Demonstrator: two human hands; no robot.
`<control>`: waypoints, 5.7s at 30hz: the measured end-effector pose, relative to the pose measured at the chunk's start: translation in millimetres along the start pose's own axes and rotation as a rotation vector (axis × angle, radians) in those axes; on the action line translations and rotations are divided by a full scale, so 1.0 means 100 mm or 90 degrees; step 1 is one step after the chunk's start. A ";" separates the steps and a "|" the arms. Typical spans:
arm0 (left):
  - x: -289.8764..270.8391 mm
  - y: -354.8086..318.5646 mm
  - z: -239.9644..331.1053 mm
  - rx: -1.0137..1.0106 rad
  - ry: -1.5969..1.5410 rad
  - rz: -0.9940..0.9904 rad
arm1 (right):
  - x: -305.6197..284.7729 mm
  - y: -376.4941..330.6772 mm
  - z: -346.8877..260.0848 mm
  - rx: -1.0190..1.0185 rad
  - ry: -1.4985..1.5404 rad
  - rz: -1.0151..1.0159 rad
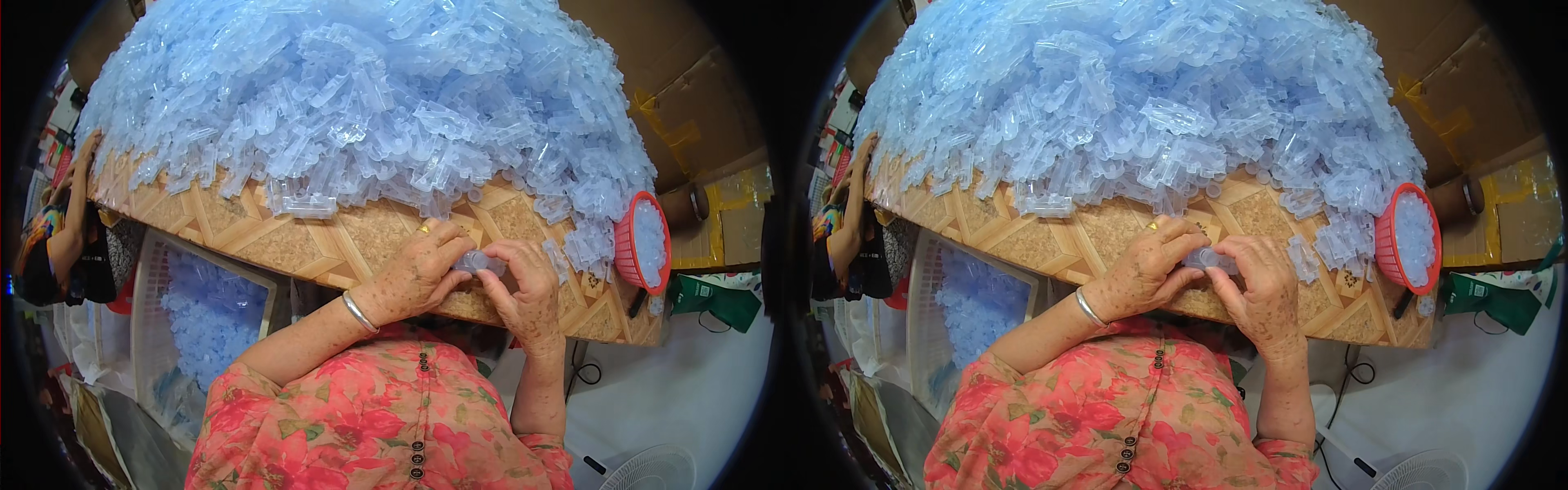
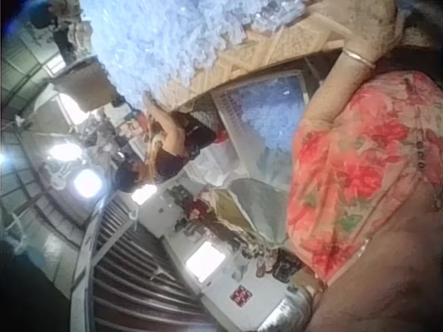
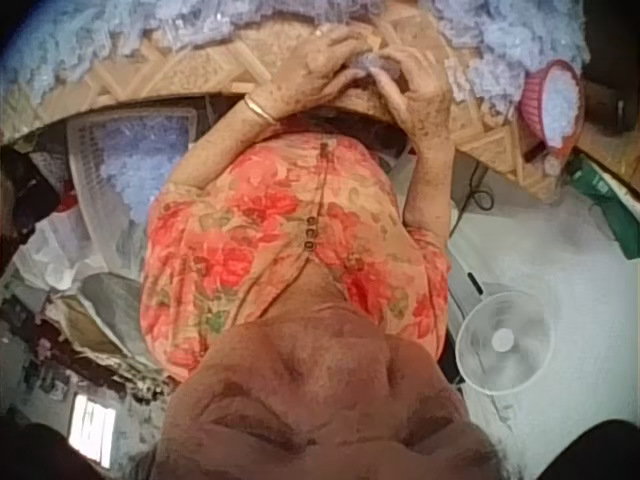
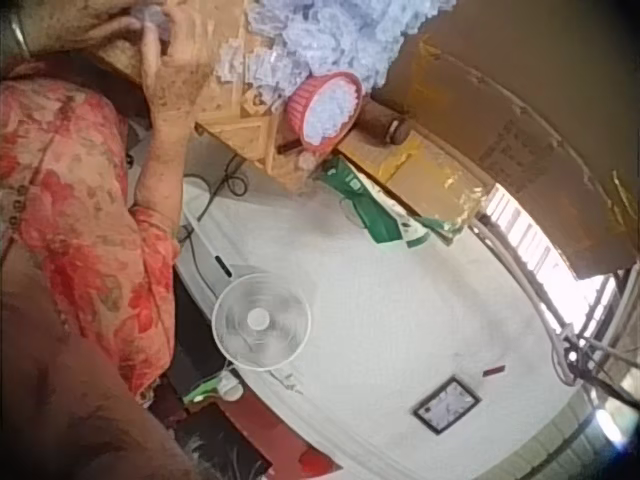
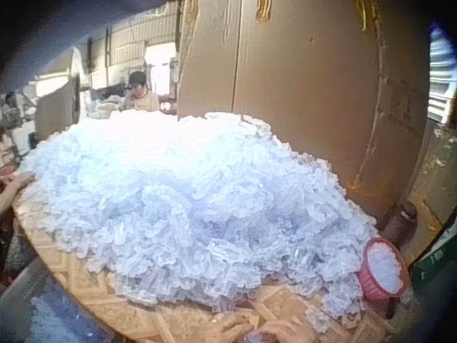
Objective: The person sits at a wooden table and repeatedly picks up small, translucent plastic components. They insert a small circular piece into a rectangular housing, press the parts together, and place the assembled unit on the table. The process is repeated continuously with a large pile of parts visible in the background.
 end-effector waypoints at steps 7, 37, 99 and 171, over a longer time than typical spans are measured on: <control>0.02 0.00 -0.03 0.003 -0.013 0.002 | 0.04 0.07 -0.01 -0.005 0.013 -0.033; 0.27 -0.03 -0.18 -0.510 -0.618 -0.222 | 0.43 -0.06 0.53 0.447 0.598 -0.282; -0.26 -0.11 0.24 -0.003 0.095 -0.041 | -0.03 0.06 0.46 -0.009 0.068 0.024; -0.01 -0.10 0.03 -0.102 -0.012 0.080 | -0.10 -0.45 0.51 0.198 -0.091 -0.120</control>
Point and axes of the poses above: each hand's wrist, its own y-axis towards the middle knuckle, its own x-axis out of the palm, z = x × y, the point moved 8 cm from there along y, towards the middle knuckle, and after that the axes turned 12 degrees about -z, right-handed, at the moved point
